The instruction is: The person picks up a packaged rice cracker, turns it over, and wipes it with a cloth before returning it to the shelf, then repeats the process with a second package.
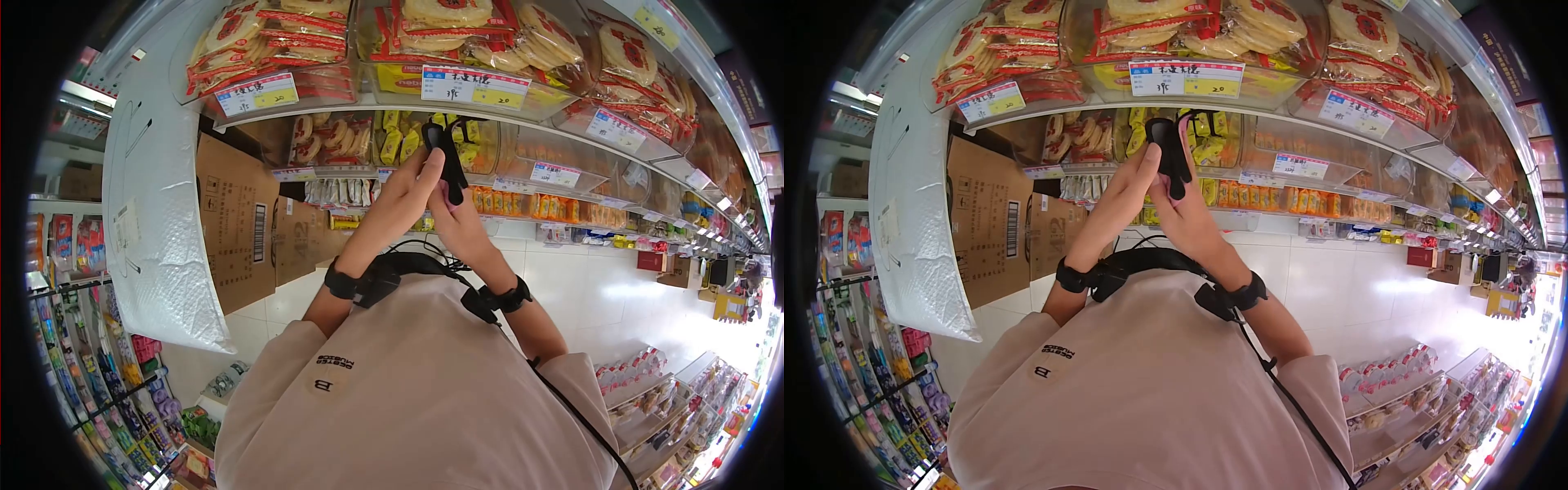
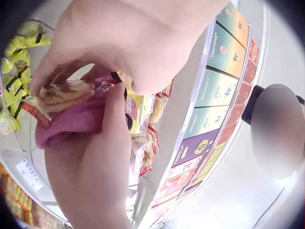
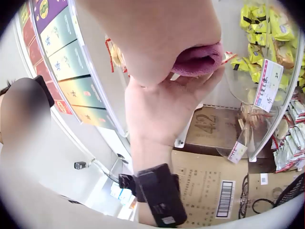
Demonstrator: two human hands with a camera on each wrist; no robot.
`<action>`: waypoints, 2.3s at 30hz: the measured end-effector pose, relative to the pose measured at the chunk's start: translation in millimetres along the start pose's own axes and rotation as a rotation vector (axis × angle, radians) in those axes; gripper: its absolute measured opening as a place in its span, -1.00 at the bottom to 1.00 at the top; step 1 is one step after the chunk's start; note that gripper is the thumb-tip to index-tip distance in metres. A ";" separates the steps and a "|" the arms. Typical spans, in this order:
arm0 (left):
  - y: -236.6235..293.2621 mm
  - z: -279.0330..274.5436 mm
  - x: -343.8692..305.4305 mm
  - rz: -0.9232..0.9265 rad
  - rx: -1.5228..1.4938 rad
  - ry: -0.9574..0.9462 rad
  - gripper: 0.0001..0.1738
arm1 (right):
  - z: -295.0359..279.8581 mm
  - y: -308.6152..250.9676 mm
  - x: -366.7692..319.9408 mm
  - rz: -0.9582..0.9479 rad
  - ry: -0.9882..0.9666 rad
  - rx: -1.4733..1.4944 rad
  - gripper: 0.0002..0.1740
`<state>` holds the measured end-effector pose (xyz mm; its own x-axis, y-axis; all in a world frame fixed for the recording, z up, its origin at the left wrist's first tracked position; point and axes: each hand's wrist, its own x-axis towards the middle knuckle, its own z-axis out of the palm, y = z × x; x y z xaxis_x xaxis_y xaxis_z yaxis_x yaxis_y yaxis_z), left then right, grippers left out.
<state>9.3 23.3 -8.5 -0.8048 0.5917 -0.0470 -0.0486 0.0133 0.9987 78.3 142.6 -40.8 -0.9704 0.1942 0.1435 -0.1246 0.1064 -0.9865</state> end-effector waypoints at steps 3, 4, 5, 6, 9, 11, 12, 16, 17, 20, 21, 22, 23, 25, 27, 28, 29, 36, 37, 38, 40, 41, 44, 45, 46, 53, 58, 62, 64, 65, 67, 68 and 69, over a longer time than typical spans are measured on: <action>0.8 -1.5 1.3 -0.236 -0.193 -0.065 -0.16 | 5.4 9.2 15.8 -0.176 0.099 -0.110 -0.44; -4.3 -1.0 3.5 -0.266 -0.285 -0.065 -0.14 | 4.2 13.2 20.1 -0.100 0.086 0.010 -0.42; -7.0 0.0 5.0 -0.295 -0.377 -0.065 -0.11 | 3.6 14.3 20.9 -0.119 0.082 -0.022 -0.41; -5.9 3.1 5.9 -0.273 -0.434 -0.035 -0.12 | 4.0 10.4 22.6 -0.139 0.079 -0.054 -0.40; 9.2 7.8 4.0 -0.259 -0.544 0.033 -0.15 | 10.4 -10.4 18.3 -0.397 0.085 -0.459 -0.40; 5.6 5.8 3.2 -0.238 -0.587 0.017 -0.16 | 3.7 -7.7 22.1 -0.414 0.025 -0.456 -0.39; 3.1 4.4 4.4 -0.226 -0.606 0.005 -0.17 | -1.0 -5.0 26.8 -0.423 0.000 -0.454 -0.39; -7.8 6.6 7.1 -0.163 -0.227 -0.054 -0.27 | -5.2 15.3 38.1 0.003 0.072 0.135 -0.52; -4.8 8.8 4.7 -0.150 0.005 -0.004 -0.38 | -11.7 10.8 29.1 0.187 0.027 0.229 -0.49; -24.6 2.6 5.0 -0.080 -0.080 -0.047 -0.45 | -15.3 13.6 31.3 0.226 0.053 0.410 -0.49; -10.1 -1.7 2.4 -0.252 -0.184 -0.021 -0.48 | -18.2 6.7 34.1 0.200 0.010 0.494 -0.54; -11.1 -4.2 2.3 -0.208 -0.175 0.006 -0.49 | -21.5 13.1 33.9 0.254 0.051 0.597 -0.54; -14.0 -6.4 3.4 -0.166 -0.166 0.032 -0.49 | -24.9 24.1 32.3 0.310 0.093 0.700 -0.53; -26.5 -14.3 11.4 -0.077 -0.160 0.094 -0.52 | -25.9 24.2 32.3 0.330 0.158 0.826 -0.55; -28.8 -16.6 11.3 0.012 -0.091 0.234 -0.55 | -33.3 11.6 29.2 0.383 0.156 0.877 -0.58; -27.6 -17.3 10.4 0.055 -0.057 0.305 -0.56 | -35.4 -1.1 28.0 0.413 0.153 0.902 -0.60; -28.4 -22.0 12.9 0.063 -0.013 0.312 -0.55 | -30.1 -14.7 28.3 0.396 0.172 0.896 -0.67; -32.7 -22.6 14.0 0.118 0.173 0.292 -0.48 | -32.9 8.1 23.5 0.383 0.031 0.352 -0.82; -27.6 -22.5 11.6 0.160 0.244 0.327 -0.48 | -31.6 11.0 24.4 0.307 0.073 0.285 -0.80; -24.0 -22.4 8.9 0.202 0.315 0.362 -0.47 | -29.1 13.9 25.1 0.231 0.115 0.219 -0.78; -21.4 -20.3 5.0 0.209 0.216 0.226 -0.44 | -27.0 10.1 26.3 0.192 0.133 0.172 -0.71; -20.2 -17.8 3.4 0.211 0.166 0.157 -0.42 | -27.8 5.1 26.4 0.230 0.106 0.189 -0.65; -5.1 4.1 -0.4 0.124 -0.031 0.102 -0.37 | -13.2 9.6 20.4 0.106 0.037 0.268 -0.52; -9.9 5.4 4.1 0.110 0.023 0.109 -0.31 | -8.7 9.0 19.1 0.072 0.014 0.254 -0.48; -12.4 5.5 4.0 0.104 0.035 0.121 -0.30 | -3.9 7.0 18.1 0.038 -0.008 0.241 -0.45; -9.3 9.9 -1.5 0.066 0.013 0.051 -0.29 | -15.8 -12.9 30.1 0.291 -0.017 0.362 -0.37; -21.2 3.1 -0.1 -0.004 -0.231 0.021 -0.38 | -22.9 -7.0 36.9 0.259 0.045 0.374 -0.35; -24.5 -3.6 -1.4 -0.012 -0.224 0.036 -0.44 | -25.1 1.8 40.8 0.359 0.158 0.381 -0.42; -12.6 -6.3 -4.0 -0.027 -0.290 0.059 -0.46 | -23.6 6.7 40.6 0.339 0.193 0.407 -0.48; -9.5 -8.1 -3.7 -0.040 -0.265 0.127 -0.48 | -30.8 8.0 38.3 0.338 0.135 0.385 -0.51; -6.1 -12.7 -0.7 -0.066 -0.215 0.263 -0.52 | -33.2 5.9 33.9 0.348 0.103 0.382 -0.56; -10.7 -15.1 3.1 0.003 -0.179 0.280 -0.53 | -30.5 3.3 31.8 0.358 0.129 0.401 -0.58; -16.2 -17.7 7.4 0.073 -0.142 0.297 -0.55 | -27.2 -2.2 31.4 0.363 0.157 0.424 -0.60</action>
<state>-6.3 13.3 -25.4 -0.9453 0.3263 0.0007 -0.0493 -0.1451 0.9882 53.8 174.9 -32.0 -0.9280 0.2915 -0.2322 0.1074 -0.3874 -0.9156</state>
